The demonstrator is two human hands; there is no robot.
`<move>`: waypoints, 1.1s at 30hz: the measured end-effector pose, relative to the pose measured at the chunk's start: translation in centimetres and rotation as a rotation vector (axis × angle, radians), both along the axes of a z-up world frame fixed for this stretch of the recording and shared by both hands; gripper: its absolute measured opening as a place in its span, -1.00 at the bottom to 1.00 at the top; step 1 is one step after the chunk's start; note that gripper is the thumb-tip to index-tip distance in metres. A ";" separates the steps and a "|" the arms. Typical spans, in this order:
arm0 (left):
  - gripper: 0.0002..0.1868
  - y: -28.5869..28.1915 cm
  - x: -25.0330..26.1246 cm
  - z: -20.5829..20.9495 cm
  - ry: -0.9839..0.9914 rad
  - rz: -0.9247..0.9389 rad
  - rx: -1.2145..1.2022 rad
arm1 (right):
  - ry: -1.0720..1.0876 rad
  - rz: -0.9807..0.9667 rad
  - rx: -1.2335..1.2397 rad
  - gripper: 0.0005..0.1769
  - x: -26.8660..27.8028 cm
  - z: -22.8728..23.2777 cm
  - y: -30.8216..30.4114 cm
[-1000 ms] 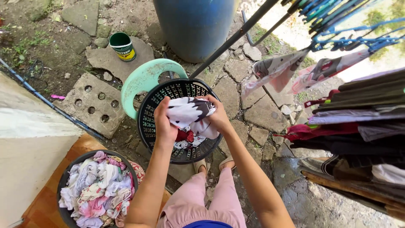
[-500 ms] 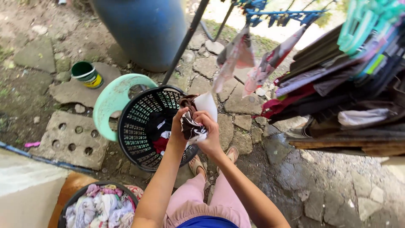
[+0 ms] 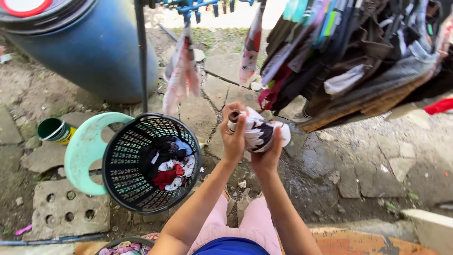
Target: Hanging laundry on hangers and placing them on a drying rack outdoors.
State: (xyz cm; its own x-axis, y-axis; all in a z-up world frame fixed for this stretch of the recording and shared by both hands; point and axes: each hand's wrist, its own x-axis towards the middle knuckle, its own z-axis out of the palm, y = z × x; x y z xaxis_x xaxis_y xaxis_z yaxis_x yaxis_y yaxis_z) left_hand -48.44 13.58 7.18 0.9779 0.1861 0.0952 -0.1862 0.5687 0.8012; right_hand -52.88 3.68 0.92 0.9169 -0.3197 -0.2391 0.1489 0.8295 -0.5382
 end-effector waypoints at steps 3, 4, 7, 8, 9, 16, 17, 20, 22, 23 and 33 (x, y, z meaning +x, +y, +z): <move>-0.66 -4.0 -2.0 2.6 -0.217 -0.053 0.260 | -0.087 0.197 0.172 -0.26 0.1 3.7 -4.9; -0.66 -5.2 -2.5 3.0 -0.219 -0.068 0.259 | -0.089 0.182 0.171 -0.26 -0.1 2.8 -6.6; -0.66 -9.0 -4.1 3.9 -0.307 -0.216 0.521 | 0.097 0.094 0.176 -0.42 -1.7 4.1 -10.3; -0.70 -10.2 -4.9 4.1 -0.491 -0.198 0.673 | -0.089 0.254 0.141 -0.43 -2.6 7.0 -10.3; -0.74 -11.4 -5.7 4.2 -0.678 -0.177 0.820 | -0.273 0.415 0.101 -0.42 -3.4 9.9 -10.3; -0.45 -20.1 -12.5 4.1 -1.243 -0.157 1.032 | 0.210 1.025 0.138 -0.68 -6.2 6.2 -25.1; -0.45 -21.6 -13.2 2.8 -1.332 -0.246 1.034 | 0.312 1.045 -0.068 -0.66 -6.6 6.4 -26.5; -0.40 -25.9 -15.0 -0.2 -1.472 -0.395 1.034 | 0.504 1.117 -0.466 -0.63 -7.0 6.0 -29.5; -0.36 -28.7 -15.8 -2.0 -1.526 -0.454 1.036 | 0.591 1.169 -0.659 -0.63 -7.0 4.0 -31.5; -0.34 -30.0 -16.1 -2.9 -1.565 -0.455 1.079 | 0.555 1.216 -0.865 -0.61 -7.0 2.2 -32.6; -0.49 -34.1 -15.7 -10.2 -1.640 -0.832 1.263 | 0.708 0.905 -1.376 -0.45 -8.0 -3.9 -37.2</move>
